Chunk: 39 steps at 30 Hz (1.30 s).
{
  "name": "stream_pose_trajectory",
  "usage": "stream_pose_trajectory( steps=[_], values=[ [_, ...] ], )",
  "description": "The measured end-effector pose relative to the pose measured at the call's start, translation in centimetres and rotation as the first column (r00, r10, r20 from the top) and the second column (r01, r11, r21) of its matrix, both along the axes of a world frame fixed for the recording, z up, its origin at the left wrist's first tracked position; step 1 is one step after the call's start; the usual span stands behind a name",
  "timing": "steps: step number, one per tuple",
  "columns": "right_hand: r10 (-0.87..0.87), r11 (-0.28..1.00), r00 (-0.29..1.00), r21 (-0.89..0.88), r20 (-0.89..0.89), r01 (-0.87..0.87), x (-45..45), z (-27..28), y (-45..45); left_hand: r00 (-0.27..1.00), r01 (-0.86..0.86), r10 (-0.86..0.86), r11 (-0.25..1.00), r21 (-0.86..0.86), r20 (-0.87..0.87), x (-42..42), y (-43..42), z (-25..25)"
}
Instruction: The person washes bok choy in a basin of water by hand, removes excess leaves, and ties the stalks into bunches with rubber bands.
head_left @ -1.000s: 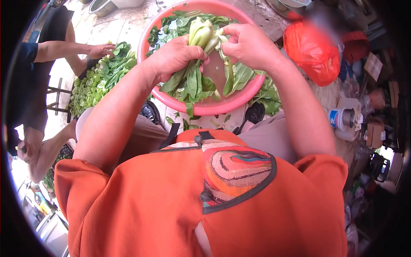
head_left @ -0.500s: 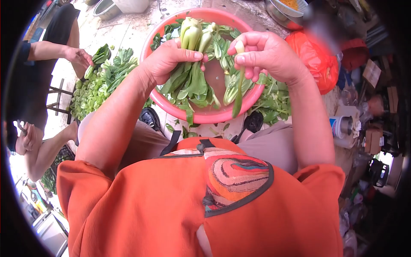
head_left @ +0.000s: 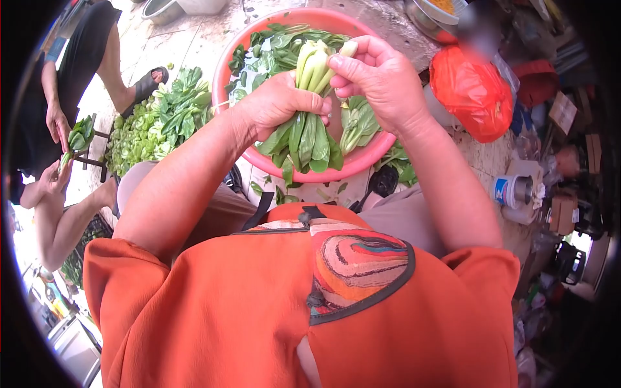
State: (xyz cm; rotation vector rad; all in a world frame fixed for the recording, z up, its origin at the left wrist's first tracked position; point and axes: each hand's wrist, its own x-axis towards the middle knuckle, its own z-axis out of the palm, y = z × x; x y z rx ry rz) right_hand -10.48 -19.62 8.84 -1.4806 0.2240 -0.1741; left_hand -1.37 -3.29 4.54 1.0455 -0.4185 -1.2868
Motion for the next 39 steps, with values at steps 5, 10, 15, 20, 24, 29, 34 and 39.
stream_pose_trajectory(
  steps=[5, 10, 15, 20, 24, 29, 34, 39],
  values=[
    [-0.204, 0.902, 0.979, -0.385, 0.020, 0.195, 0.3, -0.5, -0.5, 0.996, -0.061, 0.058, 0.997, 0.045, 0.069, -0.2, -0.3, 0.4],
    [-0.108, 0.794, 0.993, -0.597, 0.038, 0.109, 0.6, -1.7, 0.5, 0.983, 0.070, -0.080, 0.996, 0.062, 0.165, -1.6, -1.1, 0.6],
    [-0.094, 0.797, 0.995, -0.595, 0.041, 0.100, 0.8, -1.3, 0.1, 0.982, 0.124, -0.142, 0.982, 0.142, 0.122, -1.4, -1.1, 1.4],
    [-0.078, 0.816, 0.997, -0.575, -0.003, 0.063, 1.2, -0.9, -0.2, 0.991, 0.129, -0.119, 0.974, 0.186, -0.060, -1.3, -1.2, 1.5],
    [-0.035, 0.823, 0.999, -0.567, -0.010, 0.023, 1.4, -1.1, -0.3, 0.970, 0.216, -0.194, 0.964, 0.152, -0.149, -0.9, -0.9, 1.3],
    [-0.051, 0.865, 0.998, -0.498, 0.021, 0.055, 2.0, -0.7, -0.8, 0.994, 0.047, -0.033, 0.991, 0.129, -0.108, -0.2, -0.7, 0.9],
    [0.124, 0.990, 0.981, -0.047, -0.147, -0.132, 1.3, 0.9, -0.8, 0.924, 0.033, -0.123, 0.969, -0.245, -0.363, 1.7, 0.2, 1.2],
    [0.187, 0.981, 0.970, -0.025, -0.157, -0.193, 0.6, 1.3, 0.8, 0.921, 0.028, -0.147, 0.948, -0.317, -0.359, 1.8, 0.6, 1.4]
  ],
)
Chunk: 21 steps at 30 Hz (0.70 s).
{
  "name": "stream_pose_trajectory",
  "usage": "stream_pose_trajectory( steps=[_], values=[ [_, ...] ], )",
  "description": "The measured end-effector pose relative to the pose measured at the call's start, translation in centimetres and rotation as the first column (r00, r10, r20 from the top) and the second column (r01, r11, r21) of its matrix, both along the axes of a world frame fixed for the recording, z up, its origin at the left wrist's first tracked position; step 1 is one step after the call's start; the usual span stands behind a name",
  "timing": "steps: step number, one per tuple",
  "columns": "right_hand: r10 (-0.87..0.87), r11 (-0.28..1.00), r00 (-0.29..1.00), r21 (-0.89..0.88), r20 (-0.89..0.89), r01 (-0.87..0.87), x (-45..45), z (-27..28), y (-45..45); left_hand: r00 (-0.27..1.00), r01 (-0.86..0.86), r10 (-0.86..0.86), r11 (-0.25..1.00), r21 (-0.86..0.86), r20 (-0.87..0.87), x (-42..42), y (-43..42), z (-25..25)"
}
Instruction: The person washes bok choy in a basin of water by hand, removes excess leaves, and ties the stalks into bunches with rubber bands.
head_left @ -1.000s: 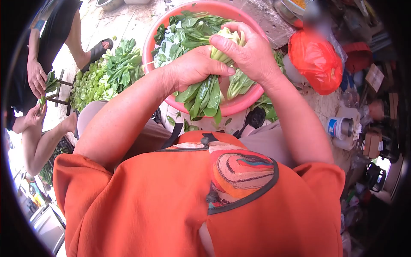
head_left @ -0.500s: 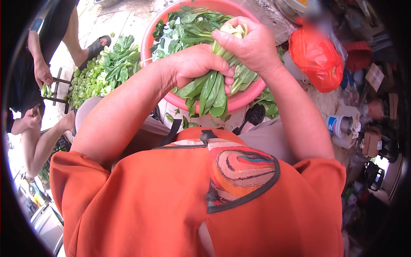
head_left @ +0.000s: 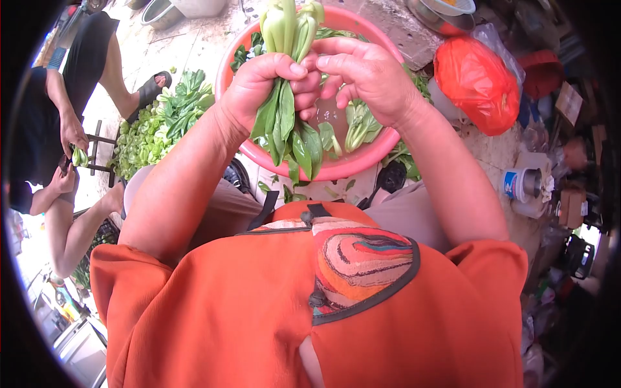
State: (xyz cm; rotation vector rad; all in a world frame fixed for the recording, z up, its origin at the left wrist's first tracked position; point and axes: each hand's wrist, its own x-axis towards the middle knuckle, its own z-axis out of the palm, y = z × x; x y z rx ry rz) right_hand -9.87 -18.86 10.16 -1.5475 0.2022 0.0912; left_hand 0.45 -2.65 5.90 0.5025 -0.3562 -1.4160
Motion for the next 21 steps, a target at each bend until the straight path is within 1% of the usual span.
stream_pose_trajectory(
  steps=[3, 4, 5, 7, 8, 9, 10, 11, 12, 13, 15, 16, 17, 18, 19, 20, 21],
  values=[
    [-0.002, 1.000, 0.997, -0.030, 0.078, 0.005, -0.2, -0.4, 0.2, 0.999, -0.030, 0.031, 0.999, -0.030, 0.033, -0.1, 0.1, 0.4],
    [-0.016, 0.999, 0.996, -0.030, 0.093, 0.019, -0.4, -0.7, 0.3, 0.997, -0.065, 0.065, 0.998, -0.001, 0.042, -0.2, 0.1, 0.6],
    [-0.021, 0.999, 0.994, -0.030, 0.104, 0.025, -0.6, -0.9, 0.3, 0.997, -0.060, 0.060, 0.998, -0.003, 0.053, -0.2, 0.2, 0.6],
    [-0.064, 0.998, 0.998, 0.008, 0.001, 0.064, -0.9, -1.1, 0.5, 0.998, -0.053, 0.055, 0.997, -0.051, 0.036, -0.2, 0.2, 0.7],
    [-0.081, 0.993, 0.996, 0.079, -0.046, 0.084, -1.0, -1.1, 0.5, 0.996, -0.068, 0.070, 0.997, -0.034, 0.055, -0.3, 0.2, 0.9],
    [-0.085, 0.993, 0.995, 0.080, -0.042, 0.088, -1.0, -1.3, 0.4, 0.996, -0.064, 0.065, 0.997, -0.033, 0.059, -0.3, 0.2, 1.0],
    [-0.074, 0.982, 0.993, 0.165, -0.094, 0.089, -1.1, -1.5, 0.2, 0.998, -0.037, 0.039, 0.998, -0.044, 0.049, -0.2, 0.3, 0.9],
    [-0.058, 0.964, 0.988, 0.248, -0.145, 0.093, -1.2, -1.7, 0.1, 0.999, -0.011, 0.013, 0.998, -0.054, 0.039, -0.3, 0.3, 0.9],
    [-0.016, 0.956, 0.986, 0.285, -0.168, 0.064, -1.3, -1.8, -0.2, 0.998, -0.052, 0.053, 0.999, -0.005, 0.047, -0.9, 0.3, 1.3],
    [-0.021, 0.956, 0.986, 0.286, -0.164, 0.068, -1.4, -1.6, -0.4, 0.998, -0.048, 0.048, 0.999, -0.004, 0.050, -0.9, 0.3, 1.3],
    [0.036, 0.978, 0.988, 0.210, -0.148, -0.005, -1.6, -1.3, -0.5, 0.999, -0.015, 0.016, 1.000, -0.023, 0.043, -0.9, 0.4, 1.3],
    [0.030, 0.977, 0.989, 0.212, -0.143, 0.001, -1.6, -1.4, -0.7, 1.000, 0.011, -0.010, 0.999, -0.037, 0.013, -0.8, 0.5, 1.4],
    [0.100, 0.957, 0.984, 0.286, -0.144, -0.056, -1.6, -1.7, -0.9, 1.000, 0.021, -0.020, 0.999, -0.035, 0.018, -0.9, 0.5, 1.5],
    [0.168, 0.927, 0.976, 0.358, -0.139, -0.109, -1.7, -2.0, -1.1, 0.998, 0.056, -0.057, 0.996, -0.068, -0.008, -0.9, 0.4, 1.5],
    [0.158, 0.927, 0.978, 0.360, -0.134, -0.100, -1.8, -2.4, -1.1, 0.995, 0.090, -0.094, 0.991, -0.100, -0.034, -1.0, 0.4, 1.6],
    [0.222, 0.880, 0.970, 0.449, -0.103, -0.154, -1.9, -2.7, -1.1, 0.988, 0.134, -0.142, 0.984, -0.118, -0.064, -1.0, 0.4, 1.7],
    [0.286, 0.821, 0.956, 0.530, -0.064, -0.210, -2.0, -2.8, -1.1, 0.987, 0.142, -0.149, 0.983, -0.117, -0.059, -1.1, 0.4, 1.8]
  ],
)
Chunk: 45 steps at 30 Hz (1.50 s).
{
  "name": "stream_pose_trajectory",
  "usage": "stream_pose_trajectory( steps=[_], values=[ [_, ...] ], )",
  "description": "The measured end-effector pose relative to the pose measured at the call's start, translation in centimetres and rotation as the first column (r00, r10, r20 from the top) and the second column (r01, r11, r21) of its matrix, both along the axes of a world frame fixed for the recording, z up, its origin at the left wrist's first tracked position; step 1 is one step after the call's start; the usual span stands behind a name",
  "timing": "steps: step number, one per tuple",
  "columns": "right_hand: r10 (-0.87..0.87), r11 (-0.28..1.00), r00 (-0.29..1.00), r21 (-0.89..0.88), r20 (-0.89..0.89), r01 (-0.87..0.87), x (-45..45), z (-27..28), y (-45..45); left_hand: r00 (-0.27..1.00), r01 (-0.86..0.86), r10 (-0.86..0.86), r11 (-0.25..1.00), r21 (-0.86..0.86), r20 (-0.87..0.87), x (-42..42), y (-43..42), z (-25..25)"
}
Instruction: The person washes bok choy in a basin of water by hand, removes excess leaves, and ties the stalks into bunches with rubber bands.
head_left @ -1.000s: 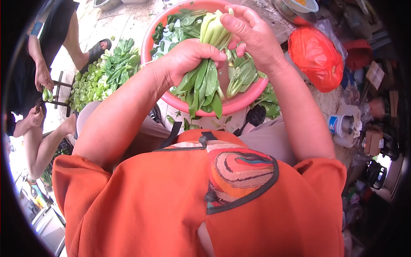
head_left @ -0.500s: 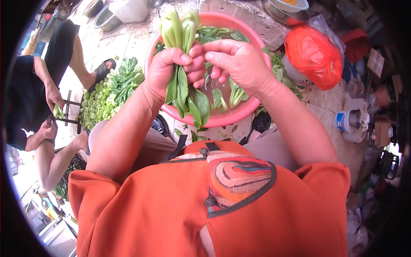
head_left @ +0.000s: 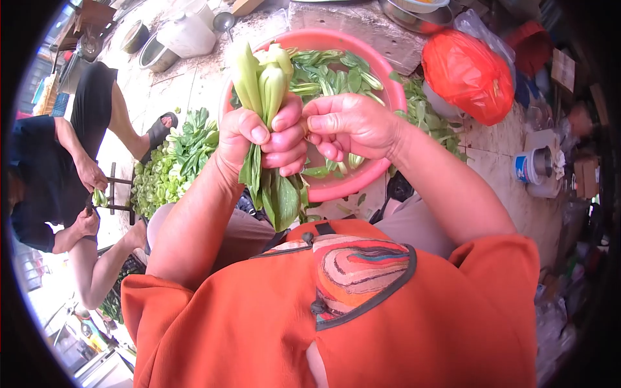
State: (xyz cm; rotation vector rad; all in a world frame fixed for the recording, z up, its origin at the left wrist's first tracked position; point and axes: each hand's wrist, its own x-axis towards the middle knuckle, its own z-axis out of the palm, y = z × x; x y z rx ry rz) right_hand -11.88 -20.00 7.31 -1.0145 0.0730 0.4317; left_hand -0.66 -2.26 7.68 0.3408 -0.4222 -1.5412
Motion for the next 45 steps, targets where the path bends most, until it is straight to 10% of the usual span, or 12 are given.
stream_pose_trajectory(
  steps=[11, 15, 22, 32, 38, 42, 45],
  values=[
    [-0.079, 0.988, 0.993, 0.140, 0.092, 0.065, -0.2, 1.1, -0.5, 1.000, 0.014, -0.014, 0.994, -0.112, 0.004, -0.4, 0.0, 0.9],
    [-0.349, 0.937, 0.933, 0.029, 0.086, 0.347, -0.1, 2.6, -0.6, 0.966, -0.248, 0.232, 0.957, 0.153, 0.114, -0.9, 0.0, 0.8],
    [-0.193, 0.968, 0.981, 0.159, -0.006, 0.192, -0.3, 1.5, -0.1, 0.944, -0.322, 0.330, 0.916, 0.237, 0.009, -0.7, -0.6, -0.8],
    [-0.100, 0.988, 0.995, -0.123, -0.021, 0.096, -1.3, 1.8, 1.0, 0.789, -0.597, 0.355, 0.635, 0.490, 0.502, -0.6, -0.9, -0.7],
    [-0.122, 0.680, 0.981, -0.707, 0.154, 0.196, -0.9, 3.4, -0.9, 0.859, -0.424, 0.185, 0.781, 0.459, 0.478, -2.0, -0.6, -1.8],
    [0.094, 0.352, 0.914, -0.871, 0.396, 0.341, -1.0, 1.4, -0.6, 0.701, -0.340, -0.123, 0.808, 0.481, 0.702, -3.2, -0.8, -2.6],
    [0.119, 0.304, 0.976, -0.943, 0.181, 0.138, -1.5, 2.3, 0.0, 0.131, -0.238, -0.472, 0.839, 0.490, 0.872, -2.9, -1.0, -1.4]
  ],
)
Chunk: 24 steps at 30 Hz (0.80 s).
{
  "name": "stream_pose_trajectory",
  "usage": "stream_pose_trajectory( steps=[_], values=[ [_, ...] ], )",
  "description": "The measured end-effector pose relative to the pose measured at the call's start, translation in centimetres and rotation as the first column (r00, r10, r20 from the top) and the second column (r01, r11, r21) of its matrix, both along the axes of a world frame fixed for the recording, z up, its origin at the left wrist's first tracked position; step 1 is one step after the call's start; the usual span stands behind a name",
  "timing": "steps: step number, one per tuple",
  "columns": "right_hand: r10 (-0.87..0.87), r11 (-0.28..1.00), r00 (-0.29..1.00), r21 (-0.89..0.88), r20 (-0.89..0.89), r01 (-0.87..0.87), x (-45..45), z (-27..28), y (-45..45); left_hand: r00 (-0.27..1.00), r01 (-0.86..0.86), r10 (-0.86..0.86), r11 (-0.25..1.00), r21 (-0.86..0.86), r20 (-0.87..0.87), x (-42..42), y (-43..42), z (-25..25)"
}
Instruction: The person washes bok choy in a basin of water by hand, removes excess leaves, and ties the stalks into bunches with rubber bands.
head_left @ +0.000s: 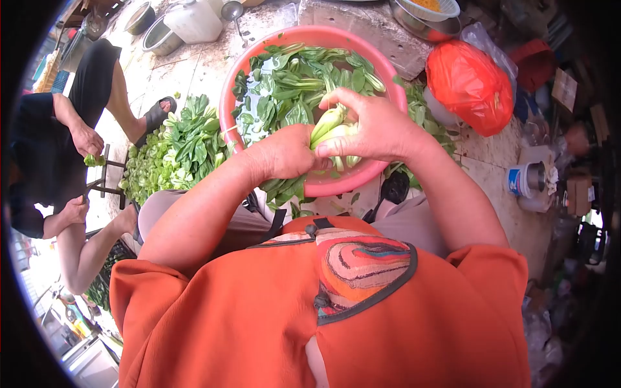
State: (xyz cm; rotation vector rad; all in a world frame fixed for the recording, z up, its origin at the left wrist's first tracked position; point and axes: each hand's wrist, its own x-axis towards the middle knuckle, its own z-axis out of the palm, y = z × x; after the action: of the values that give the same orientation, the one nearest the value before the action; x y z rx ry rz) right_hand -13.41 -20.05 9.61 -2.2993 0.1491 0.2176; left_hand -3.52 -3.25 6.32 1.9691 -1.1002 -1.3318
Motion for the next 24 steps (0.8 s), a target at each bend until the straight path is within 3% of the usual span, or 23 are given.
stream_pose_trajectory(
  steps=[3, 4, 5, 6, 7, 8, 10, 11, 13, 15, 17, 20, 22, 24],
  values=[
    [0.090, 0.996, 0.994, -0.016, -0.063, -0.091, 0.0, -1.0, -0.1, 0.999, -0.004, 0.004, 1.000, 0.004, 0.042, -0.5, 0.4, 1.0],
    [0.038, 0.984, 0.993, 0.180, -0.111, -0.018, 0.1, -1.5, -0.4, 0.999, -0.005, 0.005, 1.000, 0.003, 0.044, -0.3, 0.5, 0.4],
    [-0.003, 0.930, 0.987, 0.363, -0.162, 0.063, 0.3, -1.6, -0.7, 0.993, -0.091, 0.081, 0.989, -0.117, -0.088, 0.1, 0.7, -0.5],
    [-0.003, 0.931, 0.988, 0.361, -0.154, 0.059, 0.3, -1.1, -1.1, 0.964, -0.189, 0.138, 0.956, -0.224, -0.226, 0.4, 0.7, -0.5],
    [-0.018, 0.893, 0.970, 0.432, -0.241, 0.124, 0.2, -0.4, -1.5, 0.965, -0.190, 0.139, 0.956, -0.225, -0.221, 0.7, 0.8, -0.4],
    [-0.023, 0.848, 0.944, 0.494, -0.328, 0.192, 0.2, 0.0, -1.7, 0.888, -0.353, 0.253, 0.910, -0.218, -0.383, 1.0, 0.9, -0.1],
    [-0.013, 0.814, 0.945, 0.545, -0.328, 0.201, 0.1, -0.2, -2.0, 0.675, -0.590, 0.387, 0.795, -0.145, -0.628, 1.1, 1.0, 0.8],
    [-0.008, 0.776, 0.943, 0.593, -0.332, 0.215, 0.2, -0.5, -2.2, 0.675, -0.594, 0.391, 0.791, -0.147, -0.625, 0.9, 0.7, 0.6],
    [0.021, 0.789, 0.956, 0.592, -0.294, 0.165, 0.2, -1.1, -2.0, 0.683, -0.708, 0.534, 0.652, -0.271, -0.497, 0.5, 0.2, -0.4],
    [0.139, 0.818, 0.951, 0.574, -0.277, 0.047, -0.1, -1.4, -1.2, 0.691, -0.712, 0.554, 0.631, -0.307, -0.464, 1.0, 0.1, -0.7],
    [0.091, 0.835, 0.965, 0.547, -0.245, 0.060, -0.2, -1.0, -1.2, 0.584, -0.750, 0.524, 0.640, -0.166, -0.620, 1.8, 0.5, -0.9],
    [-0.121, 0.936, 0.988, 0.321, -0.095, 0.146, 0.2, -2.0, -2.7, 0.510, -0.760, 0.404, 0.625, -0.178, -0.759, 1.2, 0.8, -0.8],
    [-0.130, 0.937, 0.991, 0.322, -0.044, 0.137, 0.1, -2.2, -3.0, 0.398, -0.769, 0.220, 0.609, -0.193, -0.891, 1.6, 1.1, -1.0],
    [-0.141, 0.937, 0.990, 0.323, 0.005, 0.132, 0.0, -2.0, -2.9, 0.387, -0.792, 0.222, 0.577, -0.200, -0.895, 1.9, 0.9, -0.7]
  ],
)
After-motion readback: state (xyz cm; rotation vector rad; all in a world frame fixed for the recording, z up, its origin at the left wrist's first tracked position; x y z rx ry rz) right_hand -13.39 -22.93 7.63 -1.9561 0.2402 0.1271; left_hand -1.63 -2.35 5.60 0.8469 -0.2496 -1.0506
